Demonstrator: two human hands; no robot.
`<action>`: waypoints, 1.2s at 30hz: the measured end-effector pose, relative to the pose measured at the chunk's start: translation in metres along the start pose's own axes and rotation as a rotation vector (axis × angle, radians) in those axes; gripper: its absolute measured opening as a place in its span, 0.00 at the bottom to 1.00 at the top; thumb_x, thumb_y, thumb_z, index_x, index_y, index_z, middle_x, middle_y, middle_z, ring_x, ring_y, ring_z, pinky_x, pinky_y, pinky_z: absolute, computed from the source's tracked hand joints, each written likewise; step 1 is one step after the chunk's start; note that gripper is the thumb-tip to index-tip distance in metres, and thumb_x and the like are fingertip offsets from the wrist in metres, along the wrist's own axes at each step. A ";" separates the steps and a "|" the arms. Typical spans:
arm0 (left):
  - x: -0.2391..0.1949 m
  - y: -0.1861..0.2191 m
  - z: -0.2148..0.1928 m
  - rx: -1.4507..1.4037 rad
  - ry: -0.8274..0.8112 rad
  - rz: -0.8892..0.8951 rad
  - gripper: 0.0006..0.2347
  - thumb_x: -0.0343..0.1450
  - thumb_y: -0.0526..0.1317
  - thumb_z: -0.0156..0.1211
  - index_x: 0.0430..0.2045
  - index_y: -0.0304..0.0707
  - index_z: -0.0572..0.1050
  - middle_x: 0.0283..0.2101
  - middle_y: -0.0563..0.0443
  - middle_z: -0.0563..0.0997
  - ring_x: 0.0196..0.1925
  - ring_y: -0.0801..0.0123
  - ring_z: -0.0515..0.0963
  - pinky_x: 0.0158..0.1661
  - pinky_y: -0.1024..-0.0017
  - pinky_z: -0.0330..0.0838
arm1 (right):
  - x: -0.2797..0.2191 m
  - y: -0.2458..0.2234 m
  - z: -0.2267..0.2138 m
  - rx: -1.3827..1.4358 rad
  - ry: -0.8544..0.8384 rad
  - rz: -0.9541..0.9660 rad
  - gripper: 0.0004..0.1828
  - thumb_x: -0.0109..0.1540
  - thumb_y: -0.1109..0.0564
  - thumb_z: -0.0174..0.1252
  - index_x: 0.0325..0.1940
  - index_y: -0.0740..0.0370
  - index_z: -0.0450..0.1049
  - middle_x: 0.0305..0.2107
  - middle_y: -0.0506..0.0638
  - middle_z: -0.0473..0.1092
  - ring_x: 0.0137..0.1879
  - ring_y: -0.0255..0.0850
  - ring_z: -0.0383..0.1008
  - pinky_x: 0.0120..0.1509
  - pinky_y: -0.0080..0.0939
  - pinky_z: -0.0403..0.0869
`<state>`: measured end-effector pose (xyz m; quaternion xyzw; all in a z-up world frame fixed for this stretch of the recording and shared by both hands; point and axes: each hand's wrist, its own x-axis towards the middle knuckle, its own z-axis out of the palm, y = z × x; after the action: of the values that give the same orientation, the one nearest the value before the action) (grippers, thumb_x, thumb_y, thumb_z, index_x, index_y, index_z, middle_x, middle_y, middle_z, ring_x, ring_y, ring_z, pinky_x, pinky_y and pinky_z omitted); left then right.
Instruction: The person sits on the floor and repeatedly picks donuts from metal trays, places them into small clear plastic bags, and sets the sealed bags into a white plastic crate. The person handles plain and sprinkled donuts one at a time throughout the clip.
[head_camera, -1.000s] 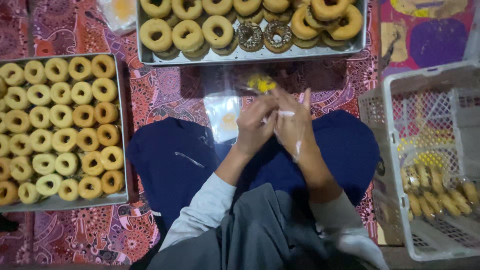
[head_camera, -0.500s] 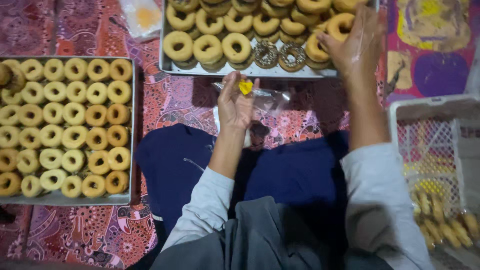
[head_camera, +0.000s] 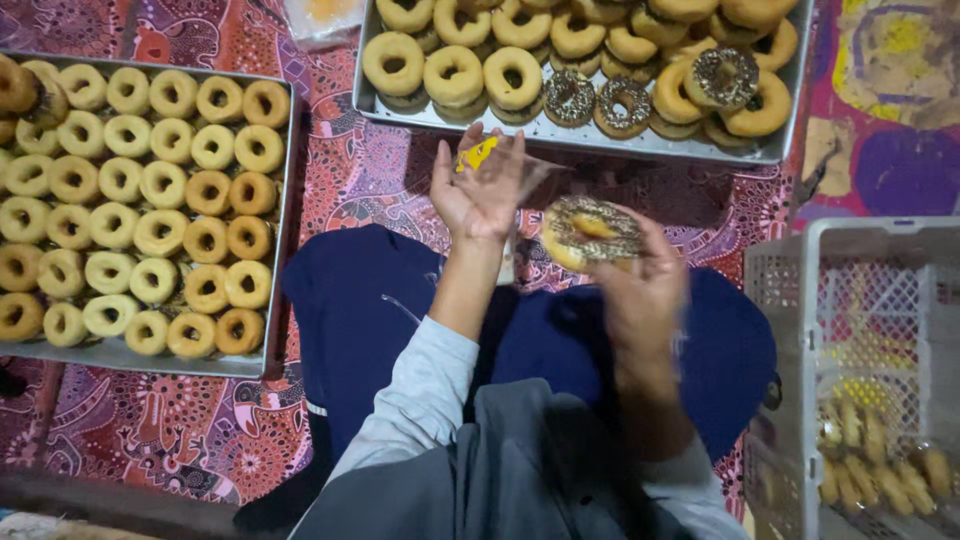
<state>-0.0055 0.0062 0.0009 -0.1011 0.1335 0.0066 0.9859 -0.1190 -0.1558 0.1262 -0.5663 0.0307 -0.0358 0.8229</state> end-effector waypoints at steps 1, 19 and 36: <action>-0.007 -0.003 0.003 0.009 -0.033 -0.001 0.19 0.76 0.50 0.54 0.49 0.28 0.73 0.45 0.31 0.79 0.50 0.47 0.81 0.65 0.42 0.67 | -0.002 0.009 0.008 -0.083 -0.009 -0.032 0.30 0.57 0.68 0.65 0.64 0.73 0.69 0.54 0.62 0.73 0.59 0.45 0.77 0.66 0.43 0.78; -0.147 0.019 0.014 2.098 -0.306 1.266 0.34 0.65 0.45 0.72 0.62 0.31 0.59 0.59 0.33 0.68 0.61 0.45 0.68 0.62 0.52 0.64 | 0.020 0.071 0.038 -0.795 -0.142 -0.472 0.35 0.58 0.62 0.69 0.70 0.64 0.68 0.63 0.62 0.70 0.68 0.53 0.74 0.74 0.47 0.72; -0.232 0.123 0.018 1.923 -0.230 0.915 0.04 0.78 0.33 0.60 0.42 0.34 0.80 0.46 0.45 0.85 0.49 0.61 0.86 0.53 0.68 0.79 | -0.049 0.062 0.100 -1.016 -0.570 -0.140 0.11 0.63 0.56 0.65 0.48 0.61 0.82 0.37 0.58 0.79 0.36 0.49 0.81 0.43 0.43 0.77</action>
<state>-0.2293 0.1339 0.0544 0.7789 0.0143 0.2772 0.5623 -0.1568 -0.0360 0.1043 -0.8776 -0.2160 0.0828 0.4198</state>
